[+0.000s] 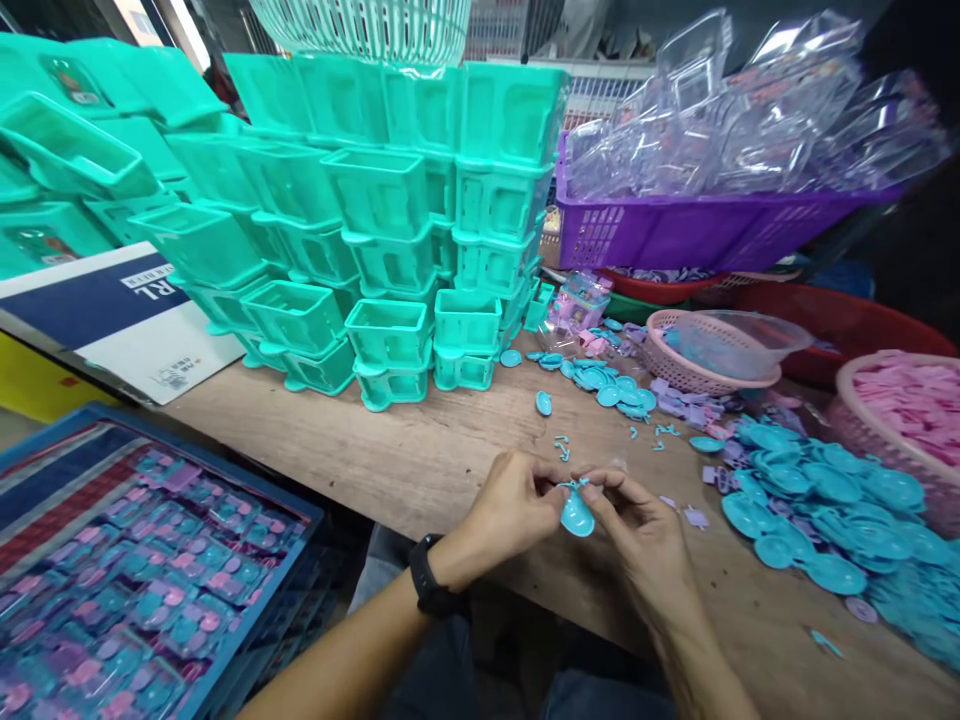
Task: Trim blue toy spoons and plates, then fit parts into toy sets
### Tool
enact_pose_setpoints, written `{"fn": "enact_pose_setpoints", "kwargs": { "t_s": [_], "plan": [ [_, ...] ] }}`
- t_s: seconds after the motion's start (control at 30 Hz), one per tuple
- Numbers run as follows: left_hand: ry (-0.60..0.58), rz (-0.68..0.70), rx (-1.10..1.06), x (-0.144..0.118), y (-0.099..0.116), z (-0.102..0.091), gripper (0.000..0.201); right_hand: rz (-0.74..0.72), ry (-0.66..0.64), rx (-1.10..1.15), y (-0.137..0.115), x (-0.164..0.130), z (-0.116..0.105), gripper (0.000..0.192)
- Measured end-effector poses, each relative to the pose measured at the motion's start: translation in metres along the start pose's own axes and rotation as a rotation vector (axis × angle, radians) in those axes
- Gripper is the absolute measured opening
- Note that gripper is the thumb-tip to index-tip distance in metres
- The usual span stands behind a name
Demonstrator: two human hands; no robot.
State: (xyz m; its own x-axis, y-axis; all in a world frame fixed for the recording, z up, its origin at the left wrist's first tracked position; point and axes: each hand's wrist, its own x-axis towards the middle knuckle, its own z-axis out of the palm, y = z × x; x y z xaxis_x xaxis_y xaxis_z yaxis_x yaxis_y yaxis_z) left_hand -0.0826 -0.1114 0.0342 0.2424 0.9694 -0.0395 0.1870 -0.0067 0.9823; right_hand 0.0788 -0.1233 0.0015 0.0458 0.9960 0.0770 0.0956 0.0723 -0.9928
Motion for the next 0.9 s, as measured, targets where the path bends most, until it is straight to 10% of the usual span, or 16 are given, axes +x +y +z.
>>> {"fn": "enact_pose_setpoints", "kwargs": {
  "t_s": [0.47,0.9],
  "plan": [
    [-0.074,0.035,0.179,0.001,0.002,-0.008,0.025,-0.005,0.003,-0.13,0.006,0.002,-0.005,0.039],
    [-0.038,0.127,0.372,0.004,-0.005,-0.003,0.018,-0.589,-0.042,-0.547,0.003,0.002,-0.004,0.008]
  ]
}}
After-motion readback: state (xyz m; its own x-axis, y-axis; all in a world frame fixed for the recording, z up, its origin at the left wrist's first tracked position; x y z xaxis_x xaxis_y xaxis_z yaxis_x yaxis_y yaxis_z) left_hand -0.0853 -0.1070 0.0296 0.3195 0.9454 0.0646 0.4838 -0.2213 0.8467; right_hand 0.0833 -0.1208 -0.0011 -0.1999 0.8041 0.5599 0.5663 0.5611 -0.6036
